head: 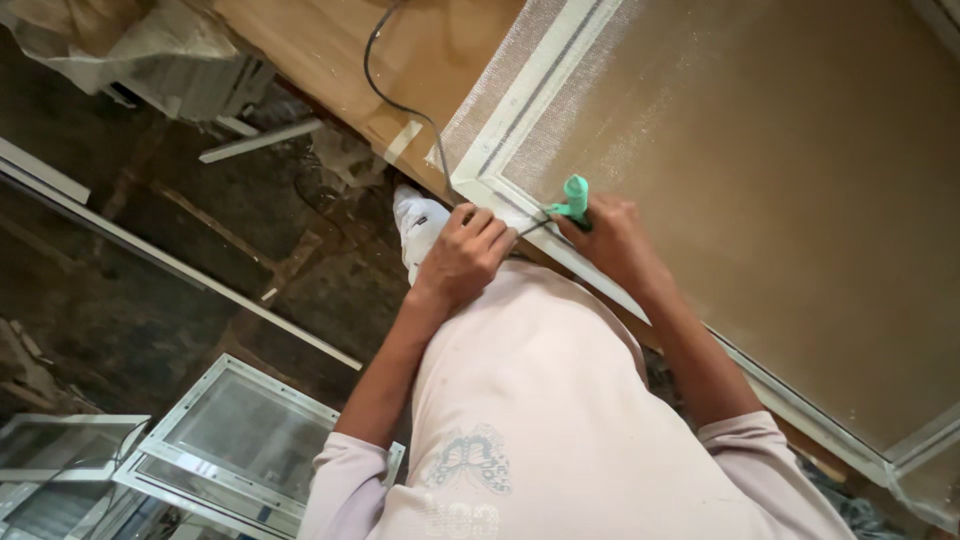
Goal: The person lays mesh over an aluminum window screen frame and presses a black rubber spline into the frame's groove, using a green spline roller by hand to seat the spline around the perimeter while holding the mesh taut. They work along each side of the frame in turn, then handle the excess spline at the corner.
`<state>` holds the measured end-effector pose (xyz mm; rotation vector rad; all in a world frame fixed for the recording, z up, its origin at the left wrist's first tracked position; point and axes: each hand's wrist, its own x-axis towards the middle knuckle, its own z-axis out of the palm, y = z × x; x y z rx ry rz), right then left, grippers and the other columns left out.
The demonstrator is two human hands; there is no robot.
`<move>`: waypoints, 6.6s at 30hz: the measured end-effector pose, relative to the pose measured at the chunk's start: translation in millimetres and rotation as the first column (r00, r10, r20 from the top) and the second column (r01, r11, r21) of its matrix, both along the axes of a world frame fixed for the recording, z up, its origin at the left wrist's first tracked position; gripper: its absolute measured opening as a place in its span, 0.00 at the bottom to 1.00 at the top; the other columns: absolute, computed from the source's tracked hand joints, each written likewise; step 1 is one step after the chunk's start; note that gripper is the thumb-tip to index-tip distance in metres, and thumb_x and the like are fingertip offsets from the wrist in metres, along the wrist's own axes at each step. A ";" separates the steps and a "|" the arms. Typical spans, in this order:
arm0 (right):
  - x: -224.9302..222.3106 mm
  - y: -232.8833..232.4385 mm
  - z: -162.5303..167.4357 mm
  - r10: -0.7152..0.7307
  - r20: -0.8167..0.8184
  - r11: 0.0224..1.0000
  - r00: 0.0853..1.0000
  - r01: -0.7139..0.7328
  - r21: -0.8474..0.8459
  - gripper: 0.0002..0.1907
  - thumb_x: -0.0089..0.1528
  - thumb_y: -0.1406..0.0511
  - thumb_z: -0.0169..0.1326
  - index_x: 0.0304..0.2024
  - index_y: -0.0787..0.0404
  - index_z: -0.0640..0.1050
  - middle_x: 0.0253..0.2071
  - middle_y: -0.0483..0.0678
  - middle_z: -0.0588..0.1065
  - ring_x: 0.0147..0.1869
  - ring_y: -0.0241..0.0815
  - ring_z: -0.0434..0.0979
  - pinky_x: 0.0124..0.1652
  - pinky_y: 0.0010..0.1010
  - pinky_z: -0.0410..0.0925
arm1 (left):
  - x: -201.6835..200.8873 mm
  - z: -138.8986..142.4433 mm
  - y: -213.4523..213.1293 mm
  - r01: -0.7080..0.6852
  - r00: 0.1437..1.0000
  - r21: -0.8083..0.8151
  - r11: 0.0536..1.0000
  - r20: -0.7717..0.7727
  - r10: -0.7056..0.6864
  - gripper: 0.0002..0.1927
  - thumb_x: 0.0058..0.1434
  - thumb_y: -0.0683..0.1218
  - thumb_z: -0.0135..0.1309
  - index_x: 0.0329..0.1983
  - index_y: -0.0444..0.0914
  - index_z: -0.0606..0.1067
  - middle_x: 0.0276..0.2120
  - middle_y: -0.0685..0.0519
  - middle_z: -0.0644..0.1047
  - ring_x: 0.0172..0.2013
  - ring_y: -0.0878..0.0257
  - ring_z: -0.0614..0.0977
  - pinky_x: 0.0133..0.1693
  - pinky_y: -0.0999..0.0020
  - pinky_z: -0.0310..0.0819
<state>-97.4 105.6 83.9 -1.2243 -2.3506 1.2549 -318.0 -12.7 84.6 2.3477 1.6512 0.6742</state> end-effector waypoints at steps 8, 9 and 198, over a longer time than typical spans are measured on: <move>-3.5 7.7 31.7 -0.036 0.154 0.977 0.987 0.067 -0.200 0.11 0.62 0.62 0.63 0.43 0.62 0.82 0.31 0.61 0.78 0.29 0.60 0.79 0.35 0.44 0.71 | -30.4 24.3 20.8 -0.011 1.000 0.032 0.999 0.011 0.011 0.03 0.63 0.42 0.57 0.36 0.38 0.78 0.30 0.52 0.75 0.40 0.56 0.78 0.56 0.52 0.68; -6.5 8.1 33.3 -0.014 0.148 0.987 0.989 0.037 -0.156 0.11 0.62 0.62 0.63 0.42 0.63 0.82 0.31 0.62 0.78 0.31 0.61 0.79 0.35 0.45 0.71 | -33.7 27.9 21.8 -0.010 1.000 0.017 1.000 -0.001 0.010 0.02 0.63 0.42 0.57 0.35 0.39 0.78 0.30 0.52 0.75 0.40 0.56 0.78 0.57 0.51 0.68; 383.3 -200.4 8.4 -0.785 0.217 -0.461 -0.580 0.781 0.421 0.39 0.57 0.36 0.62 0.24 0.66 0.81 0.21 0.58 0.77 0.28 0.61 0.80 0.29 0.49 0.71 | 37.7 -45.7 176.9 -0.101 0.577 -0.879 0.466 0.330 0.747 0.21 0.61 0.51 0.65 0.50 0.33 0.80 0.35 0.44 0.79 0.28 0.58 0.73 0.23 0.65 0.61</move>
